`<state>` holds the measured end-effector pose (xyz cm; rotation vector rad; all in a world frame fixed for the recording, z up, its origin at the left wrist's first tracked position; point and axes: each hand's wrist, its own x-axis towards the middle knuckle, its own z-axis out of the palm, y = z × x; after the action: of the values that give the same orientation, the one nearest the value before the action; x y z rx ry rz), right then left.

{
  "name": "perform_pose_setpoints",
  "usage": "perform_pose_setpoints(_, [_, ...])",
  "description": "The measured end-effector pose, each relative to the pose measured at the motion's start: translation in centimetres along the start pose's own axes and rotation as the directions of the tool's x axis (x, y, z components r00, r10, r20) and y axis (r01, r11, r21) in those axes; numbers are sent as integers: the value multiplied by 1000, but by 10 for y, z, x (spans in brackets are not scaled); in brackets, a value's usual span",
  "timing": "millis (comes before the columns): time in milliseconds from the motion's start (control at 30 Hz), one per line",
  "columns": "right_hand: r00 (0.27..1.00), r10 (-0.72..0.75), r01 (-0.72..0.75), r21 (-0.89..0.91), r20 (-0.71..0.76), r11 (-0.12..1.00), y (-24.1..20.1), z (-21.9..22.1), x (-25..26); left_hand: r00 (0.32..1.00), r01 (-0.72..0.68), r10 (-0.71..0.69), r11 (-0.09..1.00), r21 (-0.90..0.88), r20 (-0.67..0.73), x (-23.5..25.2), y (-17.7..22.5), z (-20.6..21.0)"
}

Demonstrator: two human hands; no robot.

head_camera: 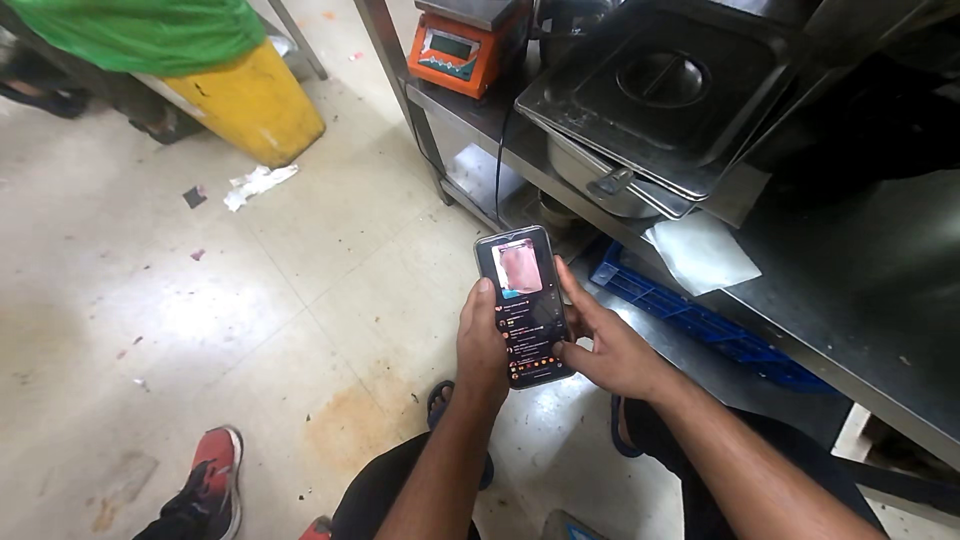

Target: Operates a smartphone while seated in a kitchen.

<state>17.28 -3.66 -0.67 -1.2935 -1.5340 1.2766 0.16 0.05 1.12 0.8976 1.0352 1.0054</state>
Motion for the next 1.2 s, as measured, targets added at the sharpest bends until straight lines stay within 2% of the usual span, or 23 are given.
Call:
perform_pose_setpoints(333, [1000, -1, 1, 16, -4, 1000, 0, 0, 0, 1000, -15, 15, 996, -92, -1, 5, -2, 2])
perform_pose_setpoints(600, [1000, 9, -9, 27, 3, 1000, 1, 0, 0, 998, -29, 31, 999, -24, 62, 3, -4, -4])
perform_pose_setpoints(1200, [1000, 11, -12, -11, -3, 1000, 0, 0, 0, 999, -9, 11, 998, -65, 30, 5, -3, -1])
